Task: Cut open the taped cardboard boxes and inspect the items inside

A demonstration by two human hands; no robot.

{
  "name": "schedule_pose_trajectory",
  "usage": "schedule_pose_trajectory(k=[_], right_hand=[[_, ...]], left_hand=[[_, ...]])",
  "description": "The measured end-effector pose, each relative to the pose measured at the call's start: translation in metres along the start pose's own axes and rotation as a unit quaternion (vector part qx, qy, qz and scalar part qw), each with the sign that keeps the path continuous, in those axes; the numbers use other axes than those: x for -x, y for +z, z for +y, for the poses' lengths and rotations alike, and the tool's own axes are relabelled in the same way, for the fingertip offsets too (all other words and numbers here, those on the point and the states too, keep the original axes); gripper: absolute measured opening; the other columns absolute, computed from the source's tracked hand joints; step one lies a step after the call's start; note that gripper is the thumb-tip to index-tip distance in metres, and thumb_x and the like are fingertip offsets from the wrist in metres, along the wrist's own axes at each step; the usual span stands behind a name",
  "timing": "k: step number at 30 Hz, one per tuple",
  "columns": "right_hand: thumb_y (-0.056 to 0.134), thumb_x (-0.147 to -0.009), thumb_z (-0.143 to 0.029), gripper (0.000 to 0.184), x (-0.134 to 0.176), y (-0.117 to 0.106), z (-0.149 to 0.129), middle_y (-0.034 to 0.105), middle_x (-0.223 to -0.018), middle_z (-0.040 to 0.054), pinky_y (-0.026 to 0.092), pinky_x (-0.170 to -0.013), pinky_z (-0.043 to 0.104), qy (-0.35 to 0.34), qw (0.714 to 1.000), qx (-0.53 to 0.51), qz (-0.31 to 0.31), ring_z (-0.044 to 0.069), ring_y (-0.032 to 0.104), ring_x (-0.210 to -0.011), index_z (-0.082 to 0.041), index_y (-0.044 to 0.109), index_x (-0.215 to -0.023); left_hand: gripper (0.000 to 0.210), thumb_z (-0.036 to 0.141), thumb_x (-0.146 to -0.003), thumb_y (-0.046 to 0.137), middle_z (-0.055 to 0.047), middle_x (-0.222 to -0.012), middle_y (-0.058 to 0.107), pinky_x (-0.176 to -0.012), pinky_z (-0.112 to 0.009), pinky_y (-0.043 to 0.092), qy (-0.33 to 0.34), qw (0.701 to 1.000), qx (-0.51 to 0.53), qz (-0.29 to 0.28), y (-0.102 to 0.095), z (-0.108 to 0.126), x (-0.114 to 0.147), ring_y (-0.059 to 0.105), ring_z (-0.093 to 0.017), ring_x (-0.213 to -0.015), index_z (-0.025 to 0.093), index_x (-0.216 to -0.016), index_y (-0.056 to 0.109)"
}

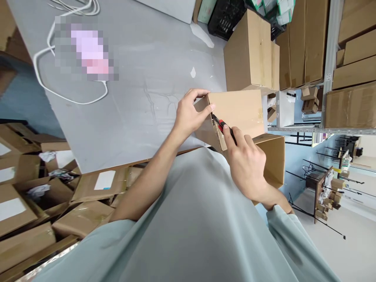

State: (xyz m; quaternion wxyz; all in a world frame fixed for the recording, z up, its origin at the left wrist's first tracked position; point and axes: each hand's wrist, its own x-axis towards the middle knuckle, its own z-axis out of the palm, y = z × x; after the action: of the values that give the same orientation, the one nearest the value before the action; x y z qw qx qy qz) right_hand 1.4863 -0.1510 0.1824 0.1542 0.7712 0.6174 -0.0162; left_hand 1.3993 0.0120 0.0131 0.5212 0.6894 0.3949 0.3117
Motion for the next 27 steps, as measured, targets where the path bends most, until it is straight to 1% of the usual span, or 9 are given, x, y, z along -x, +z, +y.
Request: schedule_pose_trajectory(k=[3, 7, 10, 15, 18, 20, 22, 24, 27], right_hand=[[0.049, -0.107, -0.004, 0.056, -0.005, -0.006, -0.005, 0.078, -0.138, 0.0152, 0.056, -0.067, 0.032, -0.010, 0.999, 0.016, -0.028, 0.022, 0.070, -0.091, -0.018, 0.064, -0.160], [0.051, -0.106, -0.002, 0.058, 0.005, -0.014, -0.003, 0.080, -0.126, 0.0140, 0.053, -0.064, 0.031, -0.021, 0.998, 0.036, -0.054, 0.021, 0.068, -0.087, -0.017, 0.064, -0.160], [0.049, -0.105, 0.000, 0.057, 0.008, -0.017, -0.002, 0.080, -0.124, 0.0136, 0.052, -0.063, 0.031, -0.029, 0.998, 0.044, -0.046, 0.021, 0.067, -0.085, -0.016, 0.067, -0.158], [0.046, -0.108, 0.001, 0.052, -0.002, -0.014, -0.008, 0.080, -0.116, 0.0125, 0.050, -0.059, 0.029, -0.044, 0.998, 0.039, -0.028, 0.019, 0.065, -0.081, -0.013, 0.069, -0.153], [0.050, -0.105, 0.003, 0.048, 0.012, -0.014, -0.005, 0.080, -0.104, 0.0101, 0.048, -0.056, 0.029, -0.078, 0.996, 0.047, -0.020, 0.018, 0.063, -0.075, -0.012, 0.073, -0.144], [0.053, -0.101, 0.004, 0.047, 0.029, -0.014, 0.003, 0.080, -0.101, 0.0089, 0.047, -0.054, 0.030, -0.113, 0.993, 0.039, -0.012, 0.017, 0.062, -0.072, -0.011, 0.075, -0.139], [0.055, -0.098, 0.006, 0.049, 0.043, -0.013, 0.018, 0.083, -0.107, 0.0084, 0.046, -0.053, 0.031, -0.132, 0.991, 0.015, -0.009, 0.017, 0.063, -0.072, -0.011, 0.076, -0.139], [0.056, -0.098, 0.007, 0.051, 0.050, -0.009, 0.036, 0.084, -0.113, 0.0067, 0.046, -0.053, 0.032, -0.132, 0.991, -0.024, -0.016, 0.016, 0.066, -0.074, -0.012, 0.075, -0.141], [0.058, -0.101, 0.006, 0.048, 0.051, 0.000, 0.065, 0.085, -0.114, 0.0038, 0.045, -0.052, 0.032, -0.132, 0.986, -0.099, -0.016, 0.015, 0.069, -0.075, -0.013, 0.075, -0.141]], left_hand=[[0.040, 0.053, -0.095, 0.078, -0.007, -0.134, 0.080, -0.118, -0.046, 0.059, 0.000, 1.000, -0.002, 0.004, 0.002, -0.001, 0.001, 0.074, -0.030, -0.129, 0.029, -0.128, 0.073], [0.039, 0.050, -0.096, 0.077, -0.007, -0.135, 0.080, -0.119, -0.045, 0.057, 0.000, 1.000, -0.006, 0.017, 0.005, -0.001, 0.006, 0.074, -0.030, -0.130, 0.028, -0.129, 0.074], [0.039, 0.049, -0.098, 0.075, -0.008, -0.136, 0.079, -0.120, -0.046, 0.057, -0.004, 1.000, -0.014, 0.017, 0.006, 0.001, 0.010, 0.073, -0.030, -0.132, 0.028, -0.130, 0.073], [0.042, 0.054, -0.098, 0.076, -0.007, -0.139, 0.079, -0.121, -0.046, 0.056, -0.007, 1.000, -0.019, 0.020, 0.003, 0.000, 0.005, 0.073, -0.030, -0.132, 0.029, -0.133, 0.074], [0.044, 0.057, -0.097, 0.077, -0.007, -0.139, 0.080, -0.122, -0.047, 0.057, -0.013, 0.999, -0.025, 0.023, 0.000, -0.001, 0.000, 0.073, -0.030, -0.132, 0.029, -0.131, 0.076], [0.046, 0.060, -0.097, 0.077, -0.007, -0.140, 0.080, -0.122, -0.047, 0.057, -0.017, 0.999, -0.025, 0.029, -0.001, 0.000, 0.001, 0.074, -0.030, -0.133, 0.029, -0.132, 0.076], [0.049, 0.062, -0.097, 0.077, -0.007, -0.141, 0.080, -0.123, -0.047, 0.057, -0.022, 0.999, -0.026, 0.031, -0.002, 0.002, 0.005, 0.074, -0.030, -0.133, 0.029, -0.133, 0.076], [0.051, 0.064, -0.098, 0.076, -0.008, -0.142, 0.080, -0.123, -0.047, 0.057, -0.027, 0.999, -0.031, 0.029, -0.001, 0.005, 0.011, 0.074, -0.030, -0.134, 0.028, -0.134, 0.075], [0.054, 0.066, -0.099, 0.075, -0.009, -0.143, 0.079, -0.124, -0.049, 0.056, -0.032, 0.998, -0.041, 0.036, 0.003, 0.010, 0.023, 0.073, -0.030, -0.136, 0.028, -0.138, 0.074]])
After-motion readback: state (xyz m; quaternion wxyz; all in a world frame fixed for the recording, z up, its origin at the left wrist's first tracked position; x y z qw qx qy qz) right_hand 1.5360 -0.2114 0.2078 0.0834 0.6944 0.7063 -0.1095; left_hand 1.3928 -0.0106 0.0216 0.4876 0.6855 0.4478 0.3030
